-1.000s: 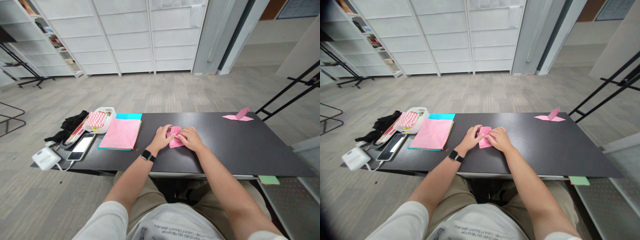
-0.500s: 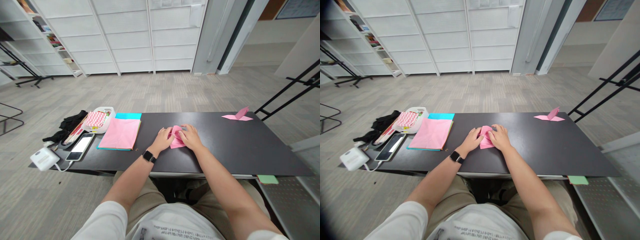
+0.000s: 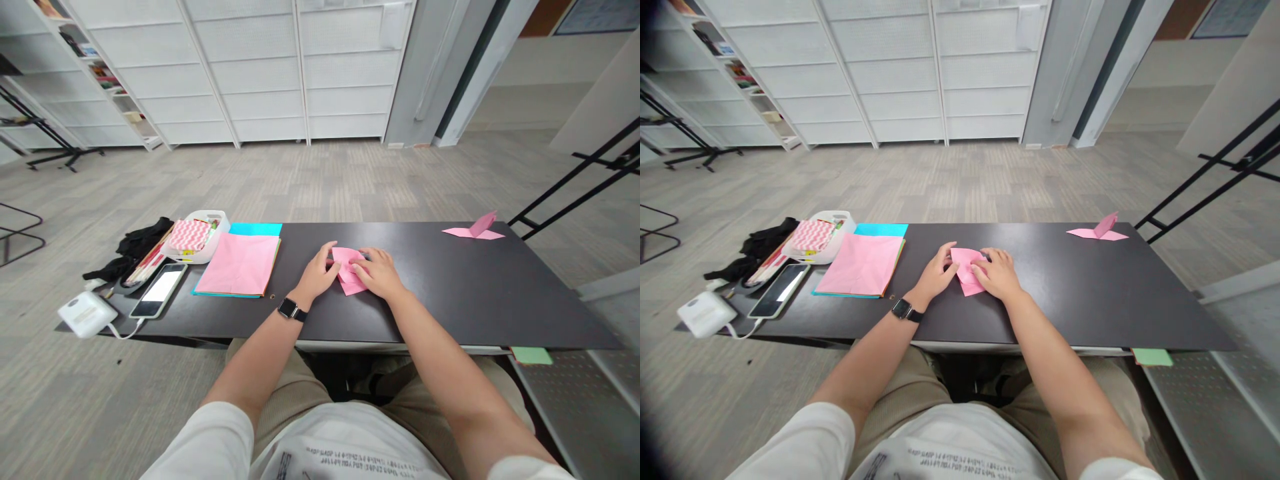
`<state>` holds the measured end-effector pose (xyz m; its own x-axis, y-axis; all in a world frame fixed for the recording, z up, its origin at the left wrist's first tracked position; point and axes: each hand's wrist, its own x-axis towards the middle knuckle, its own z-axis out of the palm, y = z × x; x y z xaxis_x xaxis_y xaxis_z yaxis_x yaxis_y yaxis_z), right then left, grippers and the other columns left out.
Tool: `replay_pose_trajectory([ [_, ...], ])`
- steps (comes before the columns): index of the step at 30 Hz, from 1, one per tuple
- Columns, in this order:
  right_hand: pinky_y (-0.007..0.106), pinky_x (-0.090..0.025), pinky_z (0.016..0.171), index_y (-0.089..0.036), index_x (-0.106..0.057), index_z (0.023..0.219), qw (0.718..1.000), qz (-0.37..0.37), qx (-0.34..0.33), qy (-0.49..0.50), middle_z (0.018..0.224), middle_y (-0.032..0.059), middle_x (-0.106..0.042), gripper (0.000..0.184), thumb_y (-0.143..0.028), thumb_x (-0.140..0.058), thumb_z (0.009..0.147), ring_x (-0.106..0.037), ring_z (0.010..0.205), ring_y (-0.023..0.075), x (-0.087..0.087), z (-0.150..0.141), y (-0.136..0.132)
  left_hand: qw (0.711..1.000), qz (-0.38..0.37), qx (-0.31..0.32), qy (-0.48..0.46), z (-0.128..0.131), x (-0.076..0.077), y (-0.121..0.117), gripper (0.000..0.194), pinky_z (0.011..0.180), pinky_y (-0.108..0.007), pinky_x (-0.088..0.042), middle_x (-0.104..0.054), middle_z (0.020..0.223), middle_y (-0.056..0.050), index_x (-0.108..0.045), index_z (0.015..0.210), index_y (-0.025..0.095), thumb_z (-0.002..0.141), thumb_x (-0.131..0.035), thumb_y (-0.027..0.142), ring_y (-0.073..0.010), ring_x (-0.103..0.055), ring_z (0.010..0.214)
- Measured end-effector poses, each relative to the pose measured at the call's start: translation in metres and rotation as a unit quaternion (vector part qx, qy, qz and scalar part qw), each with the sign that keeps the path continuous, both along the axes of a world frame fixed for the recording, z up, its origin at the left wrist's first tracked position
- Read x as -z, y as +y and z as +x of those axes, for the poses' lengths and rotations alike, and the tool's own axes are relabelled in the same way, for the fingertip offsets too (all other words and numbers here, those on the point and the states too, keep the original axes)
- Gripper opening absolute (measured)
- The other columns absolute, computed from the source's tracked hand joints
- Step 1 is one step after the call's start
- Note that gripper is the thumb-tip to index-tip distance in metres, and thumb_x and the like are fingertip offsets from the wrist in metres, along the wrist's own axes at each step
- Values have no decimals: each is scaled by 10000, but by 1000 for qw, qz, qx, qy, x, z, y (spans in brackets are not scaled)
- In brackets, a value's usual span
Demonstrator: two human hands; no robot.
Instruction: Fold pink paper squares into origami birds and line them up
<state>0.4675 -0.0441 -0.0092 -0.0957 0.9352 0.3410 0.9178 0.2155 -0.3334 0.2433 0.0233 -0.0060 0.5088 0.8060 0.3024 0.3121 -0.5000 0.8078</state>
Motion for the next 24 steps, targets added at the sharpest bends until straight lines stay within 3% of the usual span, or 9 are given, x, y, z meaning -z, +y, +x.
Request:
replay_pose_trajectory([
  [4, 614, -259, 1250, -333, -827, 1128, 998, 13, -67, 10, 1478, 77, -591, 286, -525, -678, 976, -478, 1395, 327, -7, 3, -5, 1000, 7, -24, 12, -1, 0, 2, 514, 1078, -407, -568, -603, 1504, -105, -476, 1513, 250, 1014, -589, 296, -216, -718, 1136],
  [8, 682, -167, 1275, -335, -839, 1006, 996, 19, -92, -1, 1488, 48, -587, 193, -481, -730, 943, -432, 1449, 349, -7, 2, -6, 996, 37, -73, 24, 0, 4, 6, 471, 1163, -428, -502, -616, 1478, -116, -492, 1472, 219, 1016, -590, 291, -246, -633, 1317],
  [14, 692, -169, 1272, -304, -824, 944, 999, 38, -34, 13, 1431, 78, -608, 142, -372, -700, 953, -478, 1394, 324, 0, 3, -1, 987, 80, -104, 89, -1, 5, 12, 257, 1139, -437, -496, -703, 1299, -101, -632, 1262, 222, 1023, -601, 311, -259, -653, 1255],
  [24, 718, -95, 1282, -289, -803, 909, 997, 64, 44, -14, 1462, 89, -564, 105, -329, -709, 931, -412, 1445, 362, 2, 5, 1, 983, 75, -119, 117, -4, -3, 9, 259, 1059, -411, -518, -759, 1230, -66, -678, 1251, 242, 1010, -611, 309, -242, -706, 1118],
])
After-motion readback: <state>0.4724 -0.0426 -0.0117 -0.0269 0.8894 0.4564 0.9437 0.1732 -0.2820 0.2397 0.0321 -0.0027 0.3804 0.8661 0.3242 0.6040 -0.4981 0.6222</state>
